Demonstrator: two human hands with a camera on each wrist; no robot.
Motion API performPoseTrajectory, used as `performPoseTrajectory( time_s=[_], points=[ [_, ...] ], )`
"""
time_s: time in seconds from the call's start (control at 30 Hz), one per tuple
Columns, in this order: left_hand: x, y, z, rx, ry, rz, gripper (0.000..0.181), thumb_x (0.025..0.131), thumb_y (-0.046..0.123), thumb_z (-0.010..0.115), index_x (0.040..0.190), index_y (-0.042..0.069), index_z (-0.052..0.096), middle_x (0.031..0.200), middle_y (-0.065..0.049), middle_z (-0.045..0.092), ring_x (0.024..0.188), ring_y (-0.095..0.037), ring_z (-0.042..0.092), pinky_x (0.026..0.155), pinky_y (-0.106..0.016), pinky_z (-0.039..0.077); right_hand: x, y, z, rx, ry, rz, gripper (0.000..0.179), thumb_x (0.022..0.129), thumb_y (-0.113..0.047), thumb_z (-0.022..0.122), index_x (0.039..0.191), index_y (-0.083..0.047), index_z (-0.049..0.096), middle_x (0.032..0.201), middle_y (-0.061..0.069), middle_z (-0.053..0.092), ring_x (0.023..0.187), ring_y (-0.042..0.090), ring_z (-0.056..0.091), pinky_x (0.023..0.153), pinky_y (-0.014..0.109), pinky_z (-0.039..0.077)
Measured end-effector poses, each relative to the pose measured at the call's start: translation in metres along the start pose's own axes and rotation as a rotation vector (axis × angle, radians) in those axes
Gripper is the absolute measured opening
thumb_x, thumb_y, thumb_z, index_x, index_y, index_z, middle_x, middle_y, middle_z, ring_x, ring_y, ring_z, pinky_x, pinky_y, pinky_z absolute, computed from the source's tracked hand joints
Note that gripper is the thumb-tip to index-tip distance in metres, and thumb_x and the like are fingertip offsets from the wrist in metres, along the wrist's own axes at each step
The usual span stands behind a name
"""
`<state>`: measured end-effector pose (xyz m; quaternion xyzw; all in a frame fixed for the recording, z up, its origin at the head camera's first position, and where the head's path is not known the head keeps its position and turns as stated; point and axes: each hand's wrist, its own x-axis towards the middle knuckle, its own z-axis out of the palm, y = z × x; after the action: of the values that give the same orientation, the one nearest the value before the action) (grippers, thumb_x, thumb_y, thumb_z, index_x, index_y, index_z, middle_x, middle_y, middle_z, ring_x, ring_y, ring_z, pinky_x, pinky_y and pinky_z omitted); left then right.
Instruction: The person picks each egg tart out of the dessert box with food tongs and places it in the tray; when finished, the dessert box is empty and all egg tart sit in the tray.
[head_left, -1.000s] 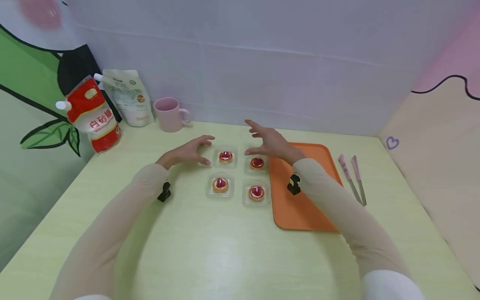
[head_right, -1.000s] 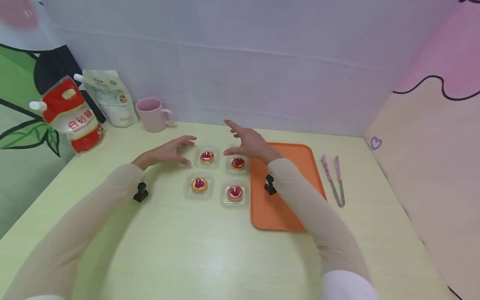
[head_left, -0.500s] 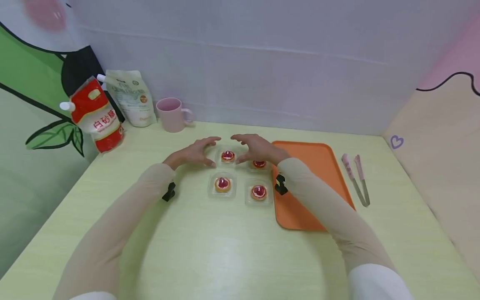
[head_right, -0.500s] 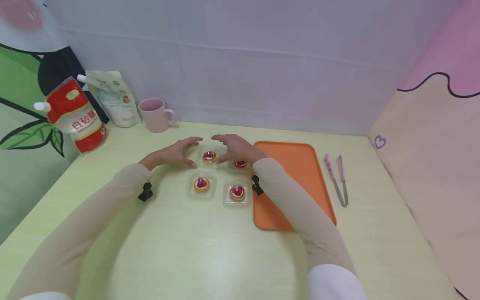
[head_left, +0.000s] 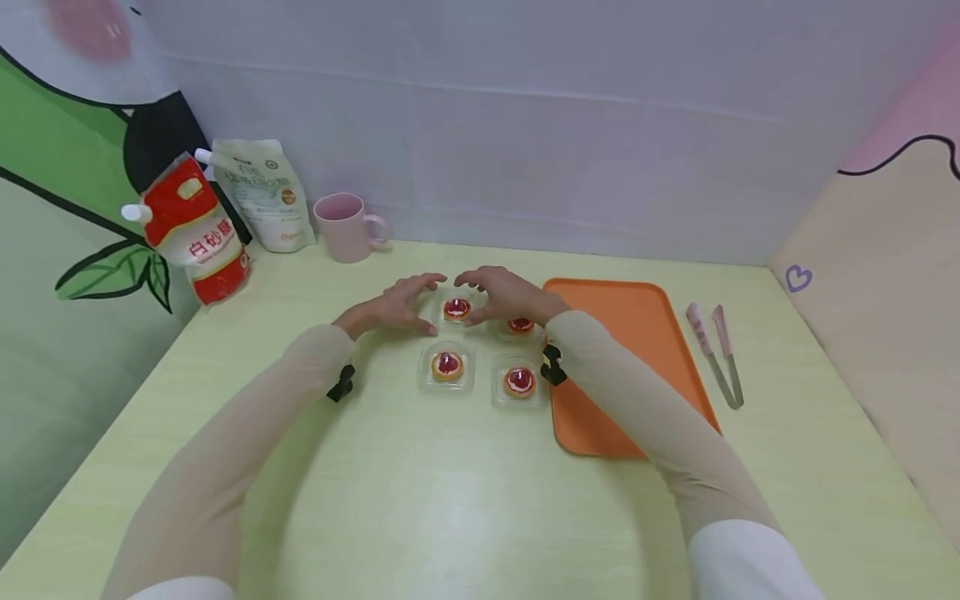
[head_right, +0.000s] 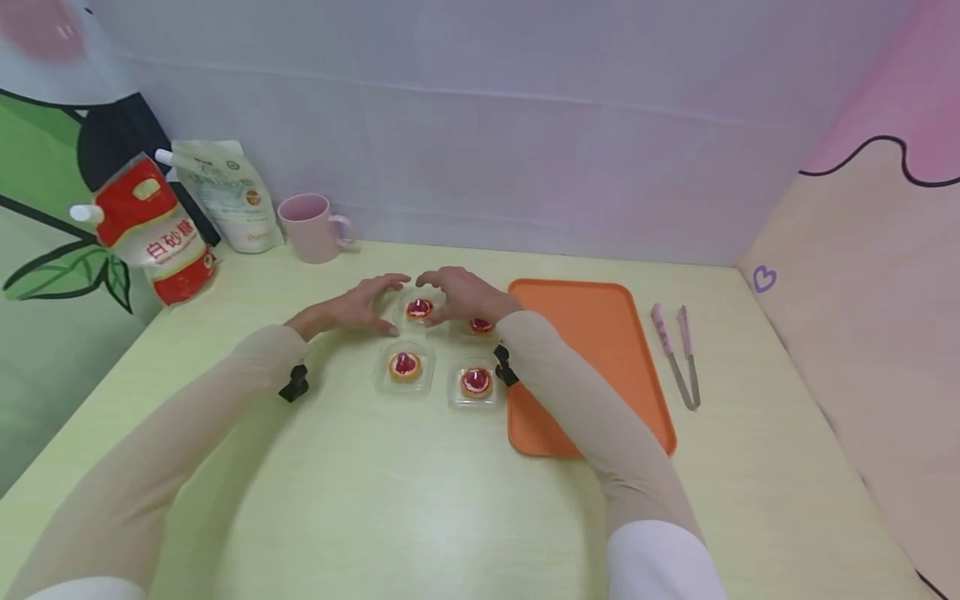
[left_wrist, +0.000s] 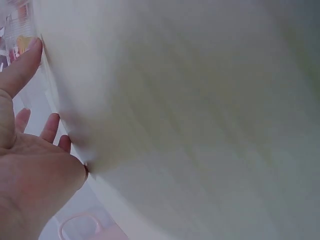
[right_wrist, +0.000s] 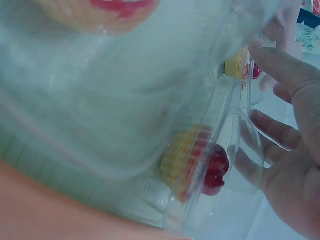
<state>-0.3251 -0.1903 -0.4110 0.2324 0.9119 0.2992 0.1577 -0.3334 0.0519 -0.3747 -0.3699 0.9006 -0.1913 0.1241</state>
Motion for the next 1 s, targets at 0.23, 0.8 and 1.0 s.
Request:
performPoseTrajectory(
  time_s=[0.23,0.8,1.0],
  points=[
    [0.001,-0.003,0.007,-0.037,0.019,0.037,0.09,0.08,0.017,0.082,0.154,0.01,0.031,0.149,-0.02,0.043,0.143,-0.043,0.03,0.118,-0.065,0.011,0.001,-0.003,0.001,0.026,-0.007,-0.008,0.068,0.085,-0.029,0.081,0.143,-0.009,0.052,0.144,0.012,0.056,0.13,0.031,0.055,0.11,0.044,0.042],
    [0.003,0.001,0.016,-0.067,0.092,0.0,0.08,0.081,0.016,0.081,0.148,0.011,0.038,0.138,-0.018,0.051,0.13,-0.038,0.04,0.114,-0.059,0.02,0.005,-0.005,0.005,0.01,-0.012,0.025,0.072,0.082,-0.028,0.083,0.145,-0.014,0.051,0.145,0.01,0.057,0.136,0.03,0.051,0.113,0.045,0.04],
    [0.008,0.001,0.016,-0.055,0.097,-0.003,0.078,0.081,0.018,0.081,0.147,0.011,0.039,0.136,-0.016,0.052,0.129,-0.037,0.04,0.114,-0.06,0.021,0.006,-0.008,0.005,-0.073,-0.017,0.022,0.08,0.08,-0.031,0.085,0.148,-0.014,0.047,0.148,0.006,0.054,0.139,0.029,0.048,0.117,0.045,0.035]
  ],
)
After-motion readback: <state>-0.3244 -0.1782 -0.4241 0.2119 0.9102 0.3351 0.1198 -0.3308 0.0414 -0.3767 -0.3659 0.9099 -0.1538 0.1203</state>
